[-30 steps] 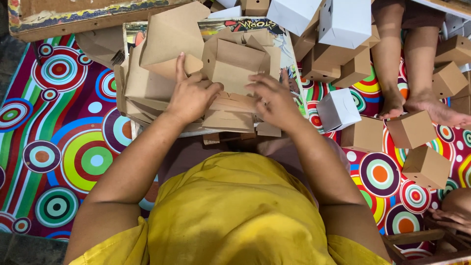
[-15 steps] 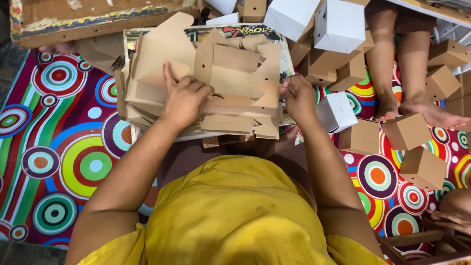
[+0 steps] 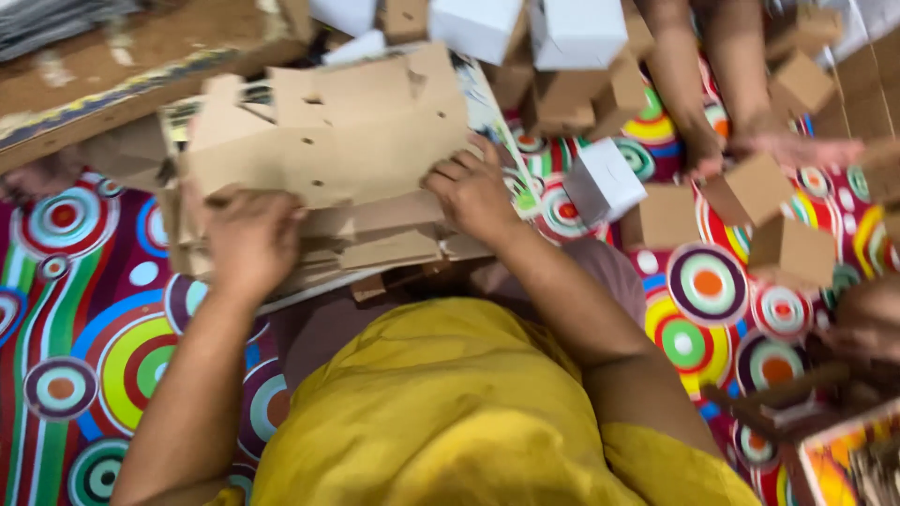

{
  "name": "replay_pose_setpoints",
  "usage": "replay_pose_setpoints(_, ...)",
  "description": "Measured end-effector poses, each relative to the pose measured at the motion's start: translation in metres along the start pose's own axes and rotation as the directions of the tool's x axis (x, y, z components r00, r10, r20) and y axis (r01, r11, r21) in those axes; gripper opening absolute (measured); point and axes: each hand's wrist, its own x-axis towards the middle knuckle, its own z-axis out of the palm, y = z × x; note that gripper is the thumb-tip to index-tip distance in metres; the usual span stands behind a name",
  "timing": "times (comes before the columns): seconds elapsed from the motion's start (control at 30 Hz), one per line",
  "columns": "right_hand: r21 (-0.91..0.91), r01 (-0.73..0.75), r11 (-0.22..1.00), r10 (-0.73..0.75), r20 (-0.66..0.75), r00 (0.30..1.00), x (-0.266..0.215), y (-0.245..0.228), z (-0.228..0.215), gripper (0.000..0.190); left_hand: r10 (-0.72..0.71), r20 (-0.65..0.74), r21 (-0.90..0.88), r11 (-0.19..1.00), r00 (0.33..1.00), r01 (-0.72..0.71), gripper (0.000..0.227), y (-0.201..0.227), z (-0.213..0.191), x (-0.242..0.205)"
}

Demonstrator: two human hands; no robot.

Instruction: The person folds and assembles brown and white cardboard boxes by hand while working with a large stack of cardboard sheets on the floor.

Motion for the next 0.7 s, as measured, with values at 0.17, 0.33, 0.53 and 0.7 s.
replay_pose_setpoints(0.17,0.234,0.01,0.972,-0.13,0.504,0.854,-0.008,0.009,0.001,0.03,-0.13,0.582,-0.112,0.965,0.803,0.237,0.04,-0.008,-0.037,-0.01)
replay_pose_setpoints(0.33,0.296,0.044,0.954,-0.148,0.34,0.929,-0.049,0.017,0.021,0.051,0.112,0.251,-0.052,0.993,0.962,-0.102,0.066,0.041,-0.027,0.017)
replay_pose_setpoints(0.53,0.542,-0.238,0.806,0.272,0.019,0.962,-0.104,0.075,-0.007,0.037,0.21,0.499,-0.046,0.975,0.841,-0.216,0.114,0.052,0.078,0.01)
replay_pose_setpoints(0.7,0.294,-0.794,0.532,0.843,-0.271,0.465,-0.226,0.203,-0.035,0.036,0.086,0.372,0.169,0.973,0.924,-0.158,0.108,0.059,0.099,-0.014)
